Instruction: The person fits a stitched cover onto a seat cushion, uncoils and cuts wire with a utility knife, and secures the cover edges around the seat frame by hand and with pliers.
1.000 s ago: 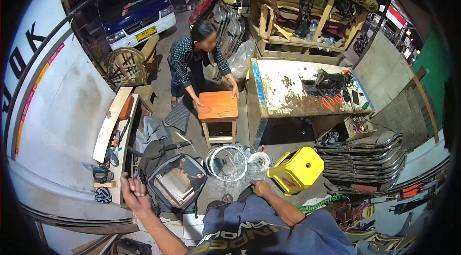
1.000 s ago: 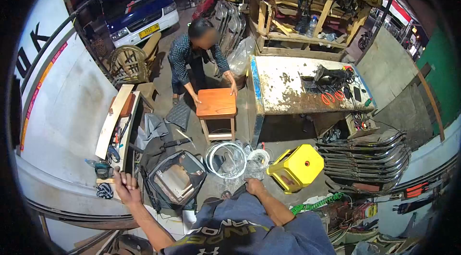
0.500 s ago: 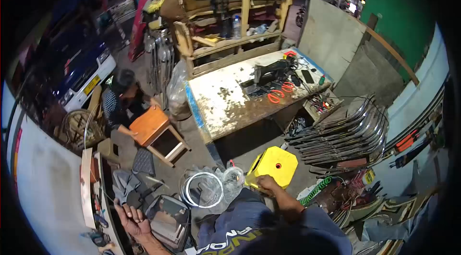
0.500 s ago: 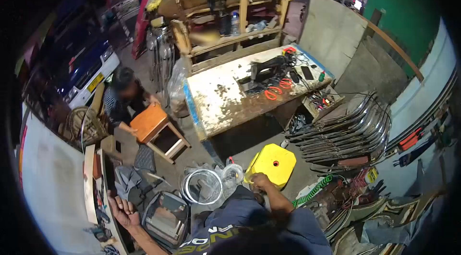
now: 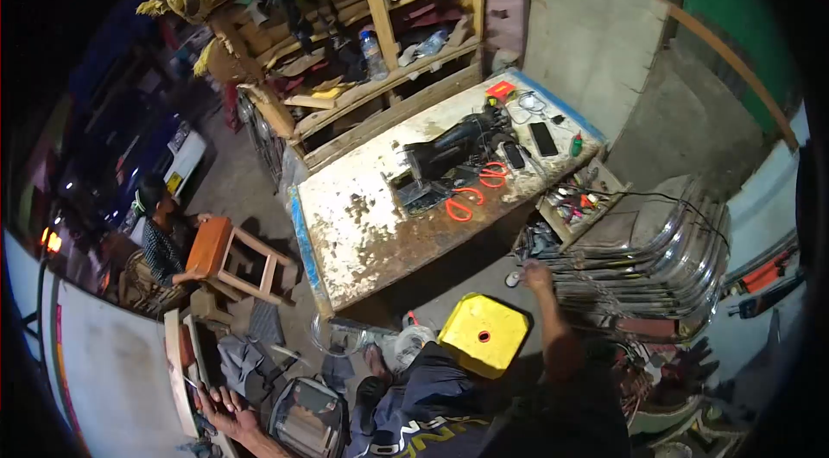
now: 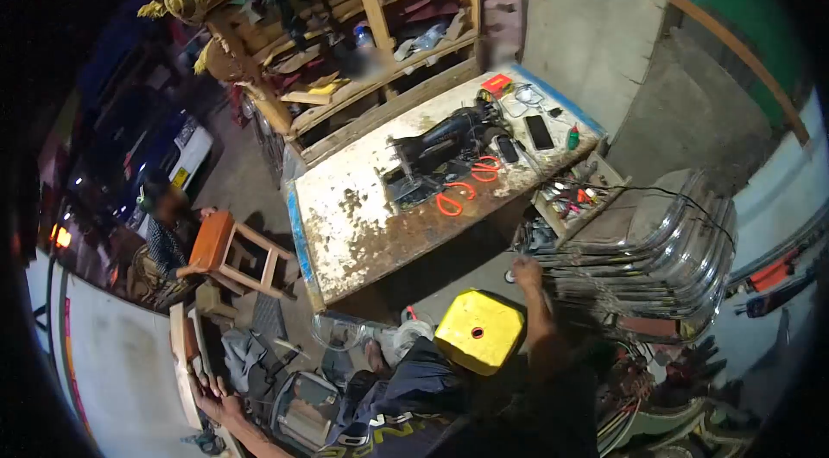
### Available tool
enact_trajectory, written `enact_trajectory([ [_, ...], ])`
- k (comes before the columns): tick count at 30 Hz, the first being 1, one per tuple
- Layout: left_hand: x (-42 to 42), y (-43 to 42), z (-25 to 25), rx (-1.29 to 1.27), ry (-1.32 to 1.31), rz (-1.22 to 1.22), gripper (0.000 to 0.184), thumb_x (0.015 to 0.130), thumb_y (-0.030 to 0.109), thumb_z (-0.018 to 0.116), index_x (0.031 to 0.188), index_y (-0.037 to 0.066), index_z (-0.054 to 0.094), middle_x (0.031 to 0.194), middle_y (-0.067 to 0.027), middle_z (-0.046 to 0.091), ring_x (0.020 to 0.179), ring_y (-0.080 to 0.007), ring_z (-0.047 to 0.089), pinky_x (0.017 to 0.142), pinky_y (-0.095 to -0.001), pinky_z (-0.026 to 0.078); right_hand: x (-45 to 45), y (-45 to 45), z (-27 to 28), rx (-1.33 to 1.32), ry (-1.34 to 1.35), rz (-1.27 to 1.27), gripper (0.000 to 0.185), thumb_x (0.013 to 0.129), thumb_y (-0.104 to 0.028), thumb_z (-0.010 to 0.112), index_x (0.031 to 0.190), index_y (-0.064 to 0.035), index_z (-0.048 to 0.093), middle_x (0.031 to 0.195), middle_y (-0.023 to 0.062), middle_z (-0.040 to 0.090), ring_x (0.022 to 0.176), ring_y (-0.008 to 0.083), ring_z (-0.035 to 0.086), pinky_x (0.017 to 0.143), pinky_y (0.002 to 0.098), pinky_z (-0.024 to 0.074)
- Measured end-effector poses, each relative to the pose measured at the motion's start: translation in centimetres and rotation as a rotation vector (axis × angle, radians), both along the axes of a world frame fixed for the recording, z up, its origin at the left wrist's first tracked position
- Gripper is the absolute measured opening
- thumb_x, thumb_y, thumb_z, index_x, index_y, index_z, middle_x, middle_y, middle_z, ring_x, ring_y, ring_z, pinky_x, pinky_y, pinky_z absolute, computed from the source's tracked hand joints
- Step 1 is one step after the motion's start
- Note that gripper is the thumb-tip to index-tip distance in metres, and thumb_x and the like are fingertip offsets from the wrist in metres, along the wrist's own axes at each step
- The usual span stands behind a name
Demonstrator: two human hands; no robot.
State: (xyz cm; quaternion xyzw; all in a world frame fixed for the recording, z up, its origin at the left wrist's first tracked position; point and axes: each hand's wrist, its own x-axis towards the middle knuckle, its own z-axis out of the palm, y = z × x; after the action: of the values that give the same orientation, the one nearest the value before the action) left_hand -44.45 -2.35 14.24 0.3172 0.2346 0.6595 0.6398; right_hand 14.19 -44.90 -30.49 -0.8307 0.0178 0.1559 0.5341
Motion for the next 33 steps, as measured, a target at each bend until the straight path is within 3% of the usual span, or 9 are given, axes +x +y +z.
enact_trajectory([
  [1,0.7,-0.7,1.3,-0.017,0.011,-0.022,0.027,0.107,0.021,0.046,0.123,0.001,0.054,0.070,-0.0014,0.042,0.047,-0.0084,0.033,0.036,-0.0227,0.030,-2.9,2.1,12.6,-0.222,0.042,-0.011,0.019,0.086,-0.014,0.059,0.097,-0.0057,0.073,0.084,0.0132,0.072,0.076,0.0278,0.069,0.069,0.0361,0.0517],
  [2,1.4,-1.5,2.7,-0.033,0.016,-0.023,0.027,0.107,0.022,0.047,0.122,0.001,0.055,0.068,-0.0003,0.040,0.046,-0.0082,0.031,0.036,-0.0224,0.030,-0.1,2.4,4.3,-0.054,-0.003,-0.034,0.020,0.088,-0.013,0.058,0.100,-0.0063,0.072,0.078,0.0106,0.069,0.069,0.0229,0.066,0.062,0.0351,0.0501],
  [4,3.7,-4.0,4.8,-0.302,-0.174,0.083,0.028,0.107,0.026,0.049,0.126,0.008,0.057,0.063,0.0038,0.034,0.045,-0.0059,0.027,0.038,-0.0207,0.027,-0.8,4.8,5.5,0.240,0.229,0.059,0.018,0.091,-0.013,0.059,0.103,-0.0053,0.069,0.076,0.0083,0.066,0.062,0.0172,0.060,0.054,0.0306,0.0464],
  [5,3.2,-4.3,4.5,-0.060,-0.009,-0.078,0.030,0.104,0.029,0.055,0.126,0.008,0.058,0.065,0.0042,0.040,0.045,-0.0039,0.029,0.039,-0.0198,0.025,-3.1,7.6,10.4,0.106,0.211,0.039,0.018,0.094,-0.017,0.058,0.099,-0.0028,0.068,0.076,0.0097,0.066,0.062,0.0186,0.060,0.054,0.0320,0.0468],
  [8,4.6,-7.2,4.6,-0.190,0.383,0.149,0.026,0.102,0.026,0.059,0.118,0.006,0.062,0.067,0.0037,0.050,0.049,-0.0030,0.039,0.041,-0.0199,0.030,-5.6,12.3,1.8,0.066,0.064,0.431,0.022,0.098,-0.019,0.057,0.111,-0.0061,0.068,0.076,0.0014,0.061,0.057,0.0131,0.056,0.051,0.0301,0.0489],
  [19,8.4,-13.3,-11.3,0.116,0.876,-0.373,0.024,0.100,0.024,0.060,0.112,0.005,0.069,0.083,0.0024,0.061,0.066,-0.0053,0.049,0.058,-0.0224,0.040,-31.7,26.0,34.1,0.716,0.536,1.139,0.039,0.106,-0.033,0.047,0.121,-0.0005,0.063,0.093,0.0063,0.068,0.072,0.0094,0.060,0.058,0.0240,0.0484],
  [21,6.0,-13.9,-9.5,-0.163,1.037,-0.658,0.025,0.101,0.023,0.059,0.112,0.003,0.068,0.087,0.0006,0.064,0.074,-0.0077,0.053,0.067,-0.0252,0.045,-31.8,28.7,35.7,0.645,0.458,1.180,0.039,0.106,-0.033,0.047,0.122,-0.0005,0.060,0.090,0.0067,0.067,0.069,0.0096,0.059,0.057,0.0240,0.0474],
  [28,-5.2,-13.3,-14.2,-0.135,0.823,-0.426,0.024,0.100,0.022,0.060,0.109,0.001,0.068,0.096,-0.0037,0.068,0.089,-0.0118,0.060,0.082,-0.0291,0.048,-39.9,33.9,38.5,0.586,0.521,1.169,0.045,0.107,-0.038,0.041,0.116,0.0021,0.059,0.077,0.0071,0.063,0.059,0.0098,0.055,0.053,0.0243,0.0455],
  [33,-13.2,-13.1,-12.8,-0.079,0.663,-0.328,0.032,0.102,0.028,0.057,0.118,0.000,0.062,0.093,-0.0066,0.068,0.091,-0.0134,0.061,0.083,-0.0316,0.048,-52.5,35.3,36.2,0.363,0.275,1.635,0.042,0.106,-0.037,0.047,0.117,0.0003,0.062,0.075,0.0024,0.061,0.059,0.0085,0.052,0.053,0.0249,0.0421],
])
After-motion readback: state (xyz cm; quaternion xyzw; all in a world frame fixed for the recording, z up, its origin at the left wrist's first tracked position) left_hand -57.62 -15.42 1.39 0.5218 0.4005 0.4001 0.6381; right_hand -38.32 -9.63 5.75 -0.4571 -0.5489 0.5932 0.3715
